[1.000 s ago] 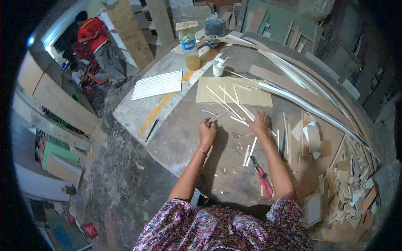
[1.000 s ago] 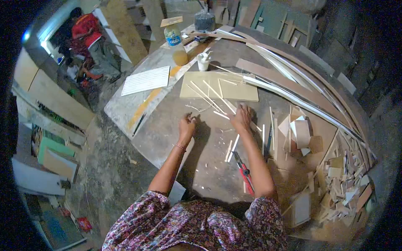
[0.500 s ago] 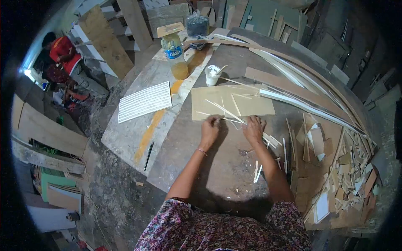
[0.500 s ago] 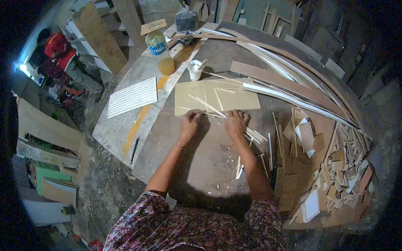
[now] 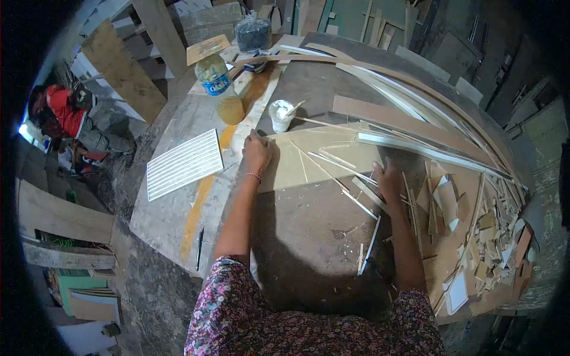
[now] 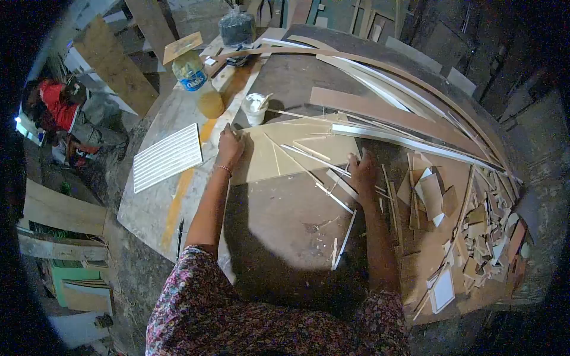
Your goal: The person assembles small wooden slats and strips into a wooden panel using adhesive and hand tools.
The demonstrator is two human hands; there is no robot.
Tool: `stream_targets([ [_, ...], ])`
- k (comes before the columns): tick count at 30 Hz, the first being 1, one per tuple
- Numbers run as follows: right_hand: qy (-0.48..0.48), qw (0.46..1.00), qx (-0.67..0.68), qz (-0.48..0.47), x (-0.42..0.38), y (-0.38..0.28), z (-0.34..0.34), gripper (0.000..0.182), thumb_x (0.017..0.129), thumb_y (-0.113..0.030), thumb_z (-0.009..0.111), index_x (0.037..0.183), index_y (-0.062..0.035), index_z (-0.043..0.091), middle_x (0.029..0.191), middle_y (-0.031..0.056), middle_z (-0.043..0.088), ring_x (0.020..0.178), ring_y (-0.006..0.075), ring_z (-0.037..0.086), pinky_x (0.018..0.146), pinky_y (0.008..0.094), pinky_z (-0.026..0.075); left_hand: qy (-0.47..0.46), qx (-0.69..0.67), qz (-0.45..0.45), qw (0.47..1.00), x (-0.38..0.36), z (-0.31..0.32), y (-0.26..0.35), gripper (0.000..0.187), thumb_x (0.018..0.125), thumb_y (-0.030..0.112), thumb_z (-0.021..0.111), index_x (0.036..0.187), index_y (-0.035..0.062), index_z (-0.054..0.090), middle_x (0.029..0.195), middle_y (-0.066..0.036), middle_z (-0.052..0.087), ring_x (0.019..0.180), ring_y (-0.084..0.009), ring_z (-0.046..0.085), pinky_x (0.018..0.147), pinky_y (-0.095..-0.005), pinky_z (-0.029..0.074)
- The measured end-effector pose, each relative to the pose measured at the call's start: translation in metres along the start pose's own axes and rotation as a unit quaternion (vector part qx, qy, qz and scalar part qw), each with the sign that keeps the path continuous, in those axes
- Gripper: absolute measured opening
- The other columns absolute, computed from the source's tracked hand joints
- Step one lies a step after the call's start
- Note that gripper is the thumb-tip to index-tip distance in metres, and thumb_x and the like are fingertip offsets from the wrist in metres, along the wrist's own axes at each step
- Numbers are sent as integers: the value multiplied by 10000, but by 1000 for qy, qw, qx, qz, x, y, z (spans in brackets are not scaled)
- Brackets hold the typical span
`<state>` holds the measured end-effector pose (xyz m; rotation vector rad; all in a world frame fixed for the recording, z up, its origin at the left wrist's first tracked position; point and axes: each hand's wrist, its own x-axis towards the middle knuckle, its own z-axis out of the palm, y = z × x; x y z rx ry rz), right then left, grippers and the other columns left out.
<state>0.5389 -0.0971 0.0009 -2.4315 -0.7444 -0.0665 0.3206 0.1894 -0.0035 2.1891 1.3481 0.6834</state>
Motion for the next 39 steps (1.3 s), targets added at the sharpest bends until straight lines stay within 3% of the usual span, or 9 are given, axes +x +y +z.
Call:
stream_targets([
  [12,18,997,66,32,7,2,20,549,801,-366,503,1156,46,434,1054,267,524,999,398,497,866,429,378,116,-90,-32,989,-25,5,-11,494,690,90,614,1110,-88,423,986,-258,461,892,-373,494,791,-384,408],
  [15,19,998,45,35,5,12,23,548,807,-374,496,1157,43,434,1048,263,529,996,392,502,866,427,379,85,-175,-128,972,-43,-9,-19,494,681,53,621,1106,-97,420,939,-224,510,823,-309,542,740,-347,444],
  [21,-16,995,97,27,-7,-1,4,543,824,-378,482,1168,38,422,1083,250,515,1006,393,494,876,421,377,28,-634,-248,732,-81,-60,-25,452,692,-21,626,1080,-127,422,880,-163,579,815,-206,571,674,-270,478],
  [27,20,998,-61,4,-18,-5,15,616,805,-439,493,1216,9,388,1214,247,412,1122,378,402,964,476,252,17,-697,-227,680,-113,-67,-6,424,780,8,546,1155,-106,383,1015,-151,549,890,-227,555,811,-305,451],
  [30,25,995,-53,-86,-47,-45,1,672,777,-490,506,1234,-13,379,1304,225,308,1218,350,280,975,569,121,39,-717,-231,657,-128,-66,3,455,769,-10,552,1163,-102,345,1006,-167,549,860,-234,567,785,-313,471],
  [33,12,977,-51,-204,-76,-83,-14,717,670,-482,630,1205,-52,421,1294,160,324,1201,330,267,964,539,157,45,-731,-243,636,-145,-64,14,603,725,-49,599,1200,-94,229,995,-218,535,809,-255,584,724,-338,502],
  [34,0,975,-40,-217,-83,-93,-17,719,661,-483,637,1198,-52,427,1283,155,331,1200,325,267,962,543,153,28,-742,-270,613,-150,-61,16,468,738,-30,596,1126,-92,343,965,-194,554,811,-244,584,723,-331,501],
  [38,-34,971,-11,-236,-94,-112,-19,713,657,-487,636,1185,-52,436,1266,153,329,1206,323,249,959,583,115,0,-725,-235,647,-174,-78,42,174,761,-6,581,919,-51,523,851,-121,589,808,-213,584,726,-315,496],
  [39,-44,972,-7,-232,-97,-112,-19,708,663,-489,629,1186,-52,435,1269,156,321,1211,327,240,960,599,100,-8,-725,-227,651,-178,-78,41,212,757,-15,579,954,-43,507,875,-122,582,819,-211,580,731,-314,494],
])
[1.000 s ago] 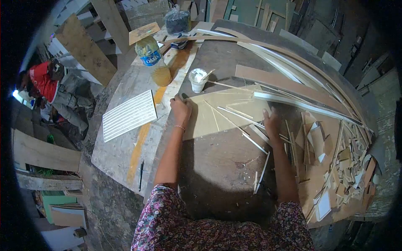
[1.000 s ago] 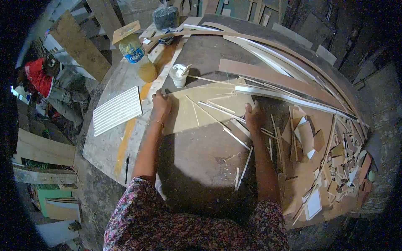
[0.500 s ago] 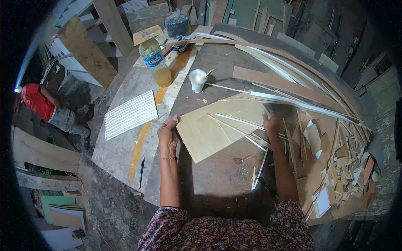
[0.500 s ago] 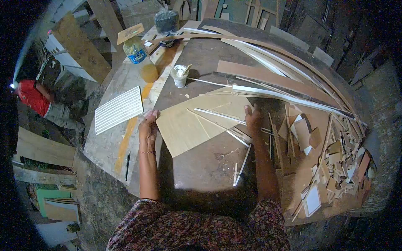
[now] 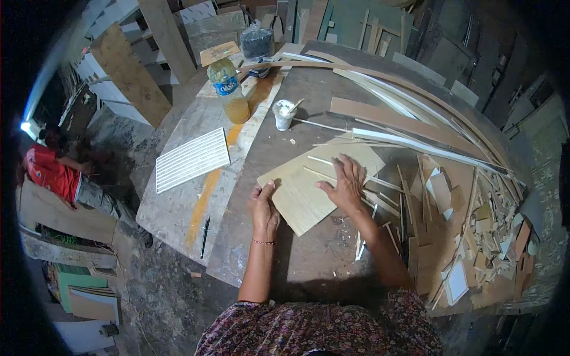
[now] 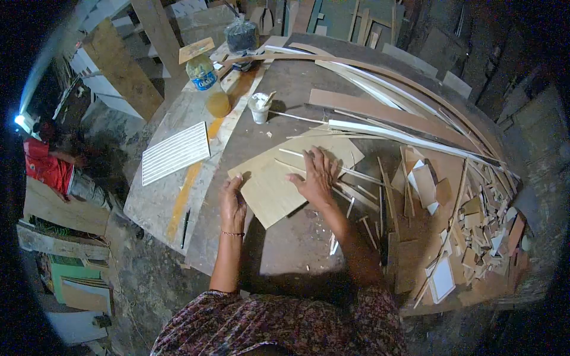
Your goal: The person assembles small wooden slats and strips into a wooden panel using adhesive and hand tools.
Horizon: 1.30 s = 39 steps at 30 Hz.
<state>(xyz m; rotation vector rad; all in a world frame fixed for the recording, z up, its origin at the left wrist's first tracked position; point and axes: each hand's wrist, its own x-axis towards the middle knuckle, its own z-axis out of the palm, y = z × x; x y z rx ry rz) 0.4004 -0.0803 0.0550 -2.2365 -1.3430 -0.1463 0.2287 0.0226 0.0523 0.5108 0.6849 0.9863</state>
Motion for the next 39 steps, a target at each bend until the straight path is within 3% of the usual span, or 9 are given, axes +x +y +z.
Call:
stream_targets([
  [8,22,999,17,24,8,14,5,422,707,-321,632,1031,-67,541,1183,137,408,1154,324,307,934,571,177,-82,42,41,995,-31,19,-5,496,730,-93,542,1165,29,338,1054,-120,496,920,-195,535,772,-312,474],
  [20,143,981,-24,127,29,63,-28,201,715,-180,610,866,-56,564,923,145,515,932,315,464,817,437,344,-68,222,159,959,-96,-12,29,284,801,23,531,1072,-36,470,937,-79,568,833,-124,530,727,-253,424],
  [25,253,966,20,45,18,56,-40,186,754,-167,585,872,-26,558,864,171,529,826,349,495,741,416,384,-137,337,216,906,-137,-28,40,331,797,20,547,1111,-49,470,971,-101,584,855,-115,542,716,-235,438],
  [28,279,947,131,93,5,35,-52,183,774,-159,571,893,-21,561,876,167,534,841,327,502,741,391,396,-184,433,281,837,-151,-40,31,358,783,2,552,1128,-53,471,1025,-144,583,856,-136,571,698,-256,457],
  [29,272,943,160,108,-4,24,-61,193,794,-175,568,904,-16,564,864,164,538,845,293,514,749,357,400,-203,437,375,792,-153,-40,26,381,763,-27,545,1136,-53,473,1042,-172,578,828,-165,602,678,-268,471],
  [32,199,914,323,144,-28,-14,-72,221,816,-201,556,925,-9,547,839,147,543,820,268,526,748,339,402,-219,477,434,732,-169,-28,30,386,749,-32,554,1127,-49,483,1015,-177,588,783,-198,615,652,-270,475],
  [34,162,910,361,123,-42,-7,-40,311,820,-260,556,1002,-10,523,844,141,559,811,252,541,741,340,410,-178,488,378,767,-177,-39,24,346,749,-4,573,1084,-47,499,898,-168,588,727,-182,592,618,-258,459],
  [37,103,922,342,150,-53,-11,-55,586,793,-370,564,1210,-6,371,1084,189,529,988,294,510,841,369,387,-107,434,331,831,-178,-49,22,271,778,24,565,1034,-45,509,835,-121,573,742,-156,562,636,-249,444],
  [39,148,963,168,146,-50,20,-37,625,796,-357,559,1243,3,312,1123,218,503,1037,319,486,872,386,372,-61,347,304,885,-188,-39,38,257,797,36,555,1036,-42,501,869,-98,574,770,-150,553,655,-253,444],
])
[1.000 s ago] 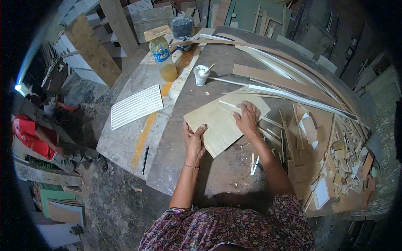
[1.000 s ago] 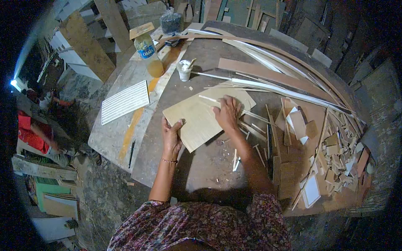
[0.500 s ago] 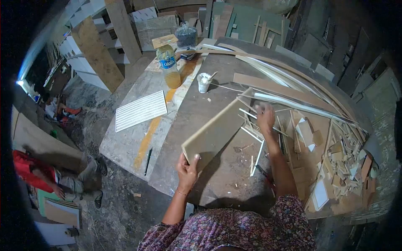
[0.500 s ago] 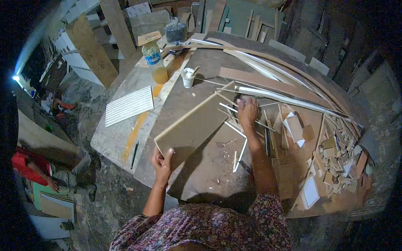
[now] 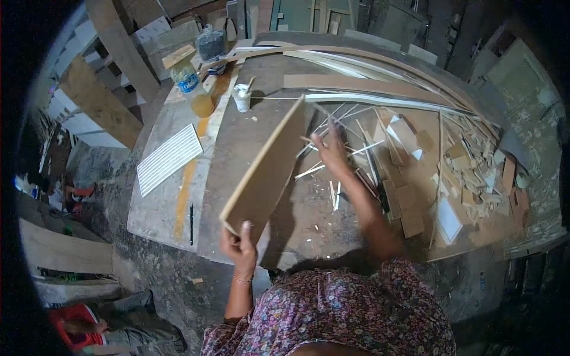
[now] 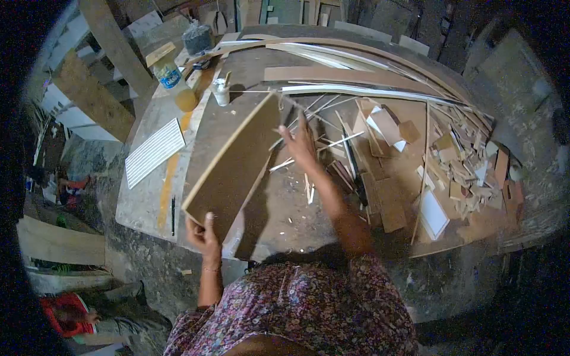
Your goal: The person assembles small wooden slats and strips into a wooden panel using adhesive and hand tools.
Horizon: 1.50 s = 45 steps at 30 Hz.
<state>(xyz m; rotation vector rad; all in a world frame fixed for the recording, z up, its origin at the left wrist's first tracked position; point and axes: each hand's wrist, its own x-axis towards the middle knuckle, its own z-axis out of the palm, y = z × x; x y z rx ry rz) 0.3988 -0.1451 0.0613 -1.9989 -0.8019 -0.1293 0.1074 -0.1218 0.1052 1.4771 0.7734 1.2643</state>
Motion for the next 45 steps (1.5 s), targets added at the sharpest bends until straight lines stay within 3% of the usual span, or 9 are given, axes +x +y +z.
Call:
stream_targets([
  [2,10,993,-118,-11,12,26,-6,721,776,-320,583,1294,11,207,1134,287,468,1062,377,466,890,412,365,31,13,-9,999,2,-17,6,265,810,53,551,1051,-40,489,901,-85,569,782,-146,547,658,-254,448],
  [6,-108,983,-120,93,15,19,-46,403,723,-265,620,993,17,518,894,257,568,852,398,551,764,408,441,98,20,-4,995,10,-54,11,303,811,131,578,1056,-26,496,915,-74,557,752,-127,518,649,-257,437],
  [9,-263,964,-21,27,-11,27,-44,265,714,-259,621,727,0,568,741,194,595,728,338,588,673,408,463,120,-7,0,993,17,-64,29,342,806,151,583,1080,-26,480,917,-72,546,746,-134,518,642,-263,446],
  [12,-463,883,-71,15,-22,40,-20,252,754,-288,580,805,-45,624,819,134,631,777,225,614,639,328,459,165,-19,-30,986,23,-83,23,308,802,128,578,1050,-28,483,875,-60,554,743,-128,531,655,-260,451],
  [19,-63,994,-48,-81,18,109,32,292,787,-342,545,835,-65,623,669,96,613,622,259,570,641,364,449,67,-70,-70,993,30,-96,12,242,779,57,563,998,-18,492,833,-44,548,727,-112,518,685,-236,432],
  [25,-157,919,234,276,37,118,-25,509,853,-487,384,977,-24,557,916,109,597,696,199,582,658,323,470,-40,-136,-170,975,56,-105,-43,230,772,31,571,987,-18,506,855,-50,570,743,-120,538,684,-235,443],
  [28,-270,865,292,306,17,100,-57,526,856,-502,371,1008,-24,532,897,116,594,722,201,578,654,323,472,-81,-115,-264,954,84,-119,-105,239,775,67,573,991,-11,508,868,-45,573,750,-127,545,679,-250,450],
  [37,-218,899,281,254,-15,74,-54,494,832,-521,422,917,-51,545,818,77,592,731,152,568,589,263,431,-199,-154,-337,907,142,-60,-161,268,790,84,520,1041,-7,508,903,-37,575,790,-150,566,717,-268,465],
  [45,-193,963,142,126,-22,81,-49,430,835,-431,477,664,-38,510,580,-10,482,548,96,454,508,268,388,-269,89,-186,941,210,-14,-203,321,785,-13,456,1099,-74,489,905,-45,575,749,-122,544,698,-249,444],
])
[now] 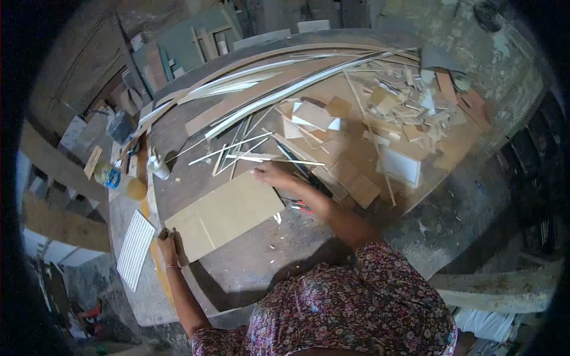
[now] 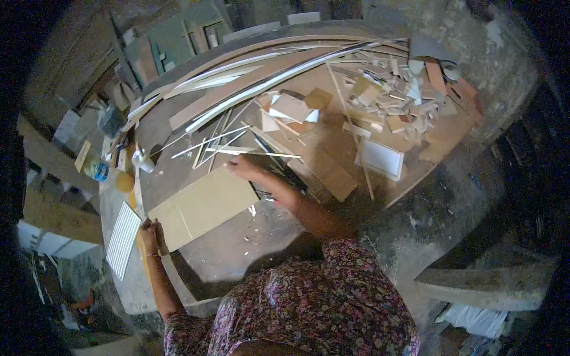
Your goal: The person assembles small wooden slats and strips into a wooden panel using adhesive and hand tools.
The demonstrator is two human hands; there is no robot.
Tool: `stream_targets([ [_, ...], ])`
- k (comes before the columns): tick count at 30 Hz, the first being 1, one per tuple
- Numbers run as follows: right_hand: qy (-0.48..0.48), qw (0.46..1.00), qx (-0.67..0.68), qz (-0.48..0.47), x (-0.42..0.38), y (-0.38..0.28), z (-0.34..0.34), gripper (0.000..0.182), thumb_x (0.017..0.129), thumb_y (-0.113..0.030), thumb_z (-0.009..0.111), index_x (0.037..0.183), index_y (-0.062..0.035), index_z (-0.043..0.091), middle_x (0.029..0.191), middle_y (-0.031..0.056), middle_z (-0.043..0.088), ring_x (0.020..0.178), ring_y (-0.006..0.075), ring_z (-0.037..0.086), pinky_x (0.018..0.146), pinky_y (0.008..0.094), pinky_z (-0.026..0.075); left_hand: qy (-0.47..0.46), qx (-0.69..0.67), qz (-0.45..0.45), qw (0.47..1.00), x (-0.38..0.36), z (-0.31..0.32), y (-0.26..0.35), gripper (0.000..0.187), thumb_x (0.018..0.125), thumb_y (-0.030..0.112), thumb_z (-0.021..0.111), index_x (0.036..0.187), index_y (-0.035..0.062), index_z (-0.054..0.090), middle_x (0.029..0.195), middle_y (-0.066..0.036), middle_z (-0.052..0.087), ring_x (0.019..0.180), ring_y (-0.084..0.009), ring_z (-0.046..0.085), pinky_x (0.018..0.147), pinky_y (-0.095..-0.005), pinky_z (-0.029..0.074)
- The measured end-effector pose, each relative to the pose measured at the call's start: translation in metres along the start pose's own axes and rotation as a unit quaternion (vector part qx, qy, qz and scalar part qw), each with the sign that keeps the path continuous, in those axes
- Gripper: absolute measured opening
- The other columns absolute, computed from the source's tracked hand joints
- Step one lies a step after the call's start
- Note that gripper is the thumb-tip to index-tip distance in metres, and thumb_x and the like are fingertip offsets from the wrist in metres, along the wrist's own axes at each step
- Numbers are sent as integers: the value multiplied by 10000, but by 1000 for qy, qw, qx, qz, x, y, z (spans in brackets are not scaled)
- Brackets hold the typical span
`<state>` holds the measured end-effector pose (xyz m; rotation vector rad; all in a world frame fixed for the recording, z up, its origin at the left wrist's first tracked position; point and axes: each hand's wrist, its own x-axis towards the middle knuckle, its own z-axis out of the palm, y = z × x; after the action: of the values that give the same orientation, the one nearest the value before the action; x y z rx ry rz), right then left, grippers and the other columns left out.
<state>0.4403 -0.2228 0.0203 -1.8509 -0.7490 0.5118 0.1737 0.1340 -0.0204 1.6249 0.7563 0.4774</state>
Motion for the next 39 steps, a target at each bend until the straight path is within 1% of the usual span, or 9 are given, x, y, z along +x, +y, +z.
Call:
stream_targets([
  [7,59,996,29,-54,-55,8,-40,308,833,-290,518,697,-14,520,607,2,484,561,66,435,518,268,383,72,181,109,975,-28,72,56,436,751,26,538,1155,-94,423,1137,-200,479,1065,-232,466,838,-281,407],
  [10,90,961,-248,-84,-93,-15,-82,233,825,-220,543,734,-5,538,644,5,509,600,62,465,544,253,399,71,212,190,956,-27,98,42,419,747,23,550,1143,-68,449,1145,-186,484,1049,-227,479,830,-290,413],
  [12,90,994,53,15,-91,29,-79,148,803,-133,565,773,12,556,653,6,513,649,71,481,579,239,406,56,149,183,970,-26,126,27,409,742,-1,545,1140,-45,462,1118,-167,503,997,-223,504,808,-294,424],
  [14,137,981,135,-41,-99,47,-90,123,793,-101,571,812,20,574,656,15,520,661,79,487,579,239,408,37,113,115,986,-69,169,73,393,737,-28,537,1124,-35,473,1091,-157,521,971,-221,521,817,-299,427],
  [19,169,979,-77,-79,-110,59,-147,140,798,-101,572,870,18,583,675,-3,528,621,74,482,549,222,407,-6,46,164,985,-98,240,78,342,752,27,586,1083,-21,512,1034,-138,567,976,-211,522,861,-299,396],
  [28,89,995,-18,-36,-76,93,-235,236,805,-174,581,932,25,588,767,-11,573,679,66,506,594,222,431,25,188,219,957,-82,343,107,360,730,58,600,1074,-16,526,1056,-187,547,990,-298,527,851,-338,410],
  [32,52,988,-144,25,-54,94,-258,273,799,-202,589,968,13,592,795,10,597,684,70,518,605,229,435,51,218,283,933,-62,386,114,371,686,82,588,1037,-17,522,934,-218,545,878,-380,519,795,-406,412],
  [38,39,999,-12,-23,6,110,-291,262,783,-195,612,951,6,603,784,32,612,669,86,543,618,237,457,26,297,198,934,-33,422,106,435,658,92,585,1079,30,493,1023,-178,514,971,-346,487,856,-485,345],
  [39,36,999,-19,11,15,108,-295,197,753,-76,621,915,28,583,814,66,614,739,106,556,680,243,445,30,301,187,935,-31,423,108,433,662,99,584,1080,31,492,1031,-173,511,978,-345,485,859,-494,338],
])
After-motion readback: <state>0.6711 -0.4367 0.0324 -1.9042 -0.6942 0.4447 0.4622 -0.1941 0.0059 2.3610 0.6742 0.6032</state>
